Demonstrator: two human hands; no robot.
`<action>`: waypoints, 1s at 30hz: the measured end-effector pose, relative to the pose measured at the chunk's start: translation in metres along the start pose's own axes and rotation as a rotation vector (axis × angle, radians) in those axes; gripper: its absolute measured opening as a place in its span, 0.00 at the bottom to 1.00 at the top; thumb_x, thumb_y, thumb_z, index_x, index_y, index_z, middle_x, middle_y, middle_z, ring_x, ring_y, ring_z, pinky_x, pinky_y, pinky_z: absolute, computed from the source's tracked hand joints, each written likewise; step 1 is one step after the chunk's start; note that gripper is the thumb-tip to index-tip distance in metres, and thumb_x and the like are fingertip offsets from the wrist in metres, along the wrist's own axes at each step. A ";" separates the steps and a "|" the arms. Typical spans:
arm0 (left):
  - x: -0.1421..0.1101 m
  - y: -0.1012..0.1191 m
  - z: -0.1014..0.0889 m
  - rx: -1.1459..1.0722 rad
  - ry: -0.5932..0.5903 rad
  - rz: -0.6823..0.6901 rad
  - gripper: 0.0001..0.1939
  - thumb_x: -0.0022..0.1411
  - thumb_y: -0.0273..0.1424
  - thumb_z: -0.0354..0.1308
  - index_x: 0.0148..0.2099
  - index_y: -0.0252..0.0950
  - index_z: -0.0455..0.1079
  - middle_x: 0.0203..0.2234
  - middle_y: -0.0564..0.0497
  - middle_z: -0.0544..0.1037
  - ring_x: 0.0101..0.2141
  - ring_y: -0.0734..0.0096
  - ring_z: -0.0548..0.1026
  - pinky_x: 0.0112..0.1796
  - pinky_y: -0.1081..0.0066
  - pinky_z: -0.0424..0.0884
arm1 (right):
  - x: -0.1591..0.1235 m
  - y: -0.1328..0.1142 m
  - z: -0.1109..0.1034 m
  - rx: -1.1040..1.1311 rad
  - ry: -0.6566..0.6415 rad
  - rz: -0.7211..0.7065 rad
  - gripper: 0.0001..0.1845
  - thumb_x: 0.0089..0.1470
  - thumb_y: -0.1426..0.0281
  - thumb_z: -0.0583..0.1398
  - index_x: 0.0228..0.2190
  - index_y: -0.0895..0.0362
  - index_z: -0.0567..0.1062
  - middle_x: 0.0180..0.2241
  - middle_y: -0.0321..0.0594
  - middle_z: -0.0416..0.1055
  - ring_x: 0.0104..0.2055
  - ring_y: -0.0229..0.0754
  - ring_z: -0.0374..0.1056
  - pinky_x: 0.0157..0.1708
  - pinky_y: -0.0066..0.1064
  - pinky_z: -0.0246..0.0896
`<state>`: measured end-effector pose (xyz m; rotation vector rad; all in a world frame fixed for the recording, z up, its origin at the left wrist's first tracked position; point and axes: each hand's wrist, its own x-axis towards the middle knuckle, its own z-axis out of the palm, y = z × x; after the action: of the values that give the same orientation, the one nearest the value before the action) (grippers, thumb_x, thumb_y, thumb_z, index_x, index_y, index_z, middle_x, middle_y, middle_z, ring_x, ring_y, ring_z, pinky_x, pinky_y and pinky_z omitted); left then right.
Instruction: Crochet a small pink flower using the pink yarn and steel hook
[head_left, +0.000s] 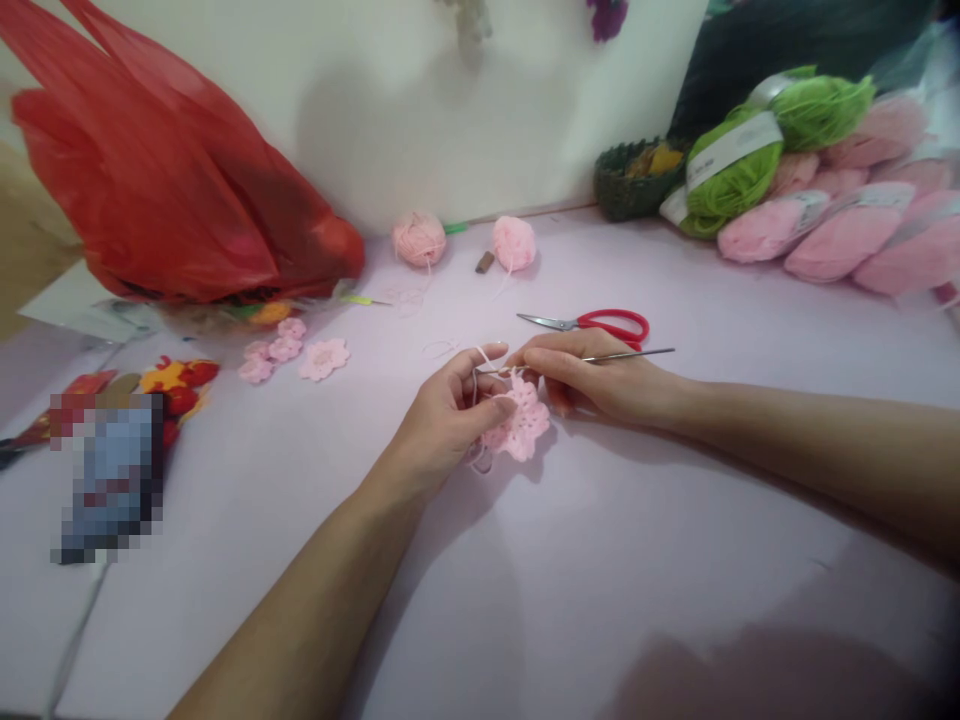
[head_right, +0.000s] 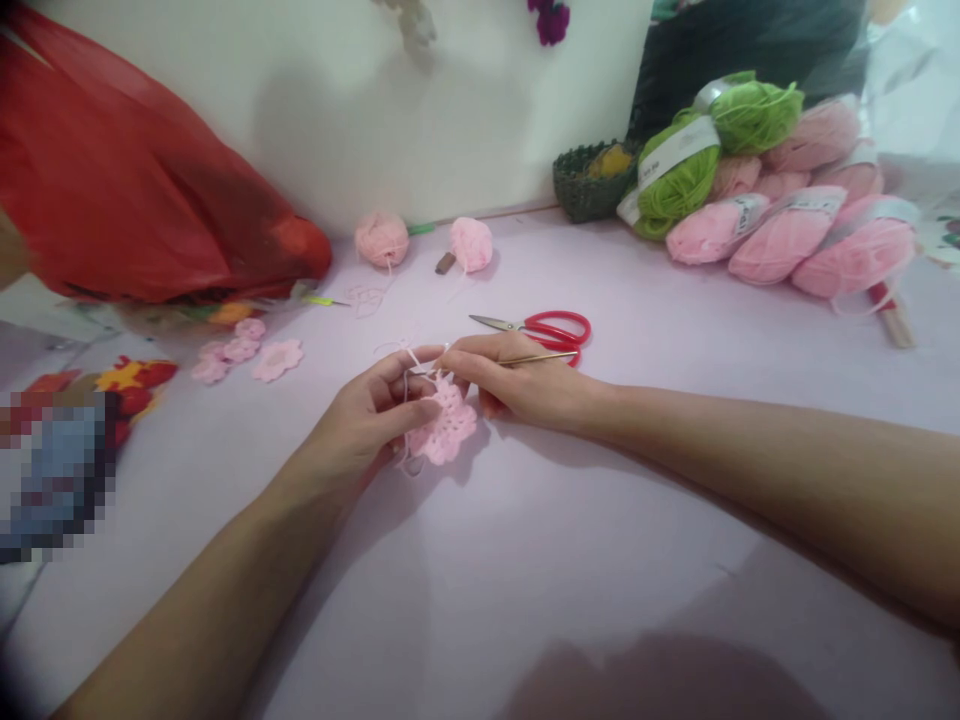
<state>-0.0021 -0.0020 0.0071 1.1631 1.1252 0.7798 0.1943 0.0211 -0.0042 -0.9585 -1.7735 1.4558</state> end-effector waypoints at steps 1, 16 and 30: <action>0.000 0.000 0.000 0.000 0.000 -0.002 0.29 0.56 0.26 0.65 0.60 0.38 0.65 0.30 0.57 0.70 0.18 0.84 0.66 0.15 0.81 0.60 | 0.000 0.000 0.000 0.000 0.003 0.003 0.19 0.65 0.58 0.54 0.31 0.58 0.75 0.22 0.32 0.65 0.23 0.31 0.60 0.21 0.25 0.51; 0.000 -0.001 -0.001 -0.005 0.001 0.014 0.28 0.57 0.25 0.62 0.60 0.38 0.65 0.30 0.56 0.70 0.20 0.83 0.66 0.16 0.80 0.61 | -0.001 -0.001 -0.001 0.008 0.018 0.031 0.19 0.65 0.58 0.55 0.32 0.59 0.76 0.23 0.33 0.65 0.24 0.31 0.61 0.21 0.24 0.52; 0.003 -0.004 -0.004 -0.026 -0.005 -0.005 0.29 0.57 0.24 0.62 0.61 0.37 0.64 0.31 0.53 0.73 0.26 0.79 0.71 0.22 0.80 0.66 | 0.001 0.001 0.000 0.012 -0.012 0.011 0.19 0.66 0.61 0.53 0.29 0.59 0.73 0.21 0.32 0.63 0.22 0.31 0.59 0.20 0.25 0.50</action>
<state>-0.0050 0.0009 0.0021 1.1392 1.1107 0.7853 0.1943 0.0218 -0.0049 -0.9573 -1.7688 1.4802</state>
